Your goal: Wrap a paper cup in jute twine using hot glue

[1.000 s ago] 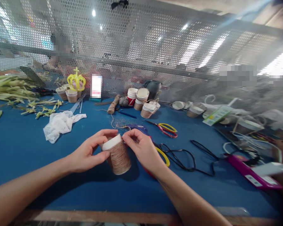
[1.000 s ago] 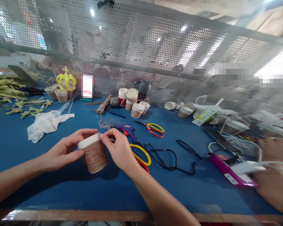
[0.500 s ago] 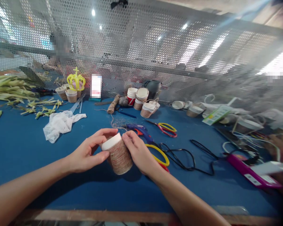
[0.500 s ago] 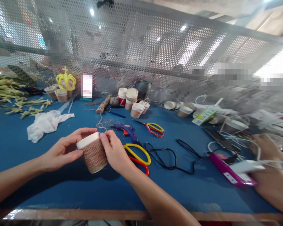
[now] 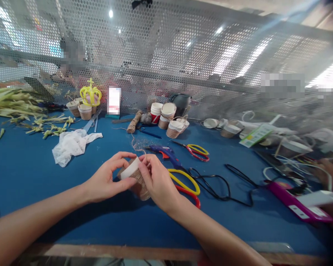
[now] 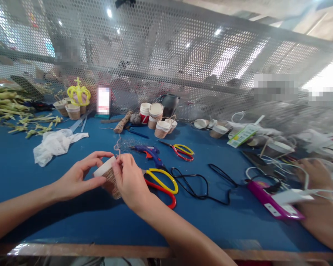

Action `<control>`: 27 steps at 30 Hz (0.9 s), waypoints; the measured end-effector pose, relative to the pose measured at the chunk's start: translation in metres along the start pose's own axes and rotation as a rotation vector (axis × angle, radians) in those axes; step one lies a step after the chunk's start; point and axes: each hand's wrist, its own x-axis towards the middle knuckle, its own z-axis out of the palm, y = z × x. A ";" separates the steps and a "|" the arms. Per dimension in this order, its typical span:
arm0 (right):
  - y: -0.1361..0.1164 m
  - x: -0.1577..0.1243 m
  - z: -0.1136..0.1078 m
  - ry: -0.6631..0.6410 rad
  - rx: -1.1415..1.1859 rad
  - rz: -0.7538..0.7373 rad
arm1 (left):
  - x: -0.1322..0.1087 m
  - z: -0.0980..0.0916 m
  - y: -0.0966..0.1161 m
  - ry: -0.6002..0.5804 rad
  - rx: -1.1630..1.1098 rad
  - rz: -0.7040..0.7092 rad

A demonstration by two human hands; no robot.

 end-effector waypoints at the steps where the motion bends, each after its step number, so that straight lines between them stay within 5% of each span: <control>1: 0.000 -0.001 0.001 -0.002 -0.035 -0.021 | 0.000 0.001 0.000 0.020 0.020 -0.006; 6: -0.001 -0.001 0.006 0.002 -0.127 -0.087 | -0.002 0.008 -0.002 0.102 0.123 -0.015; 27: 0.000 0.004 -0.001 0.003 0.044 -0.066 | -0.001 0.010 -0.007 -0.002 0.000 -0.034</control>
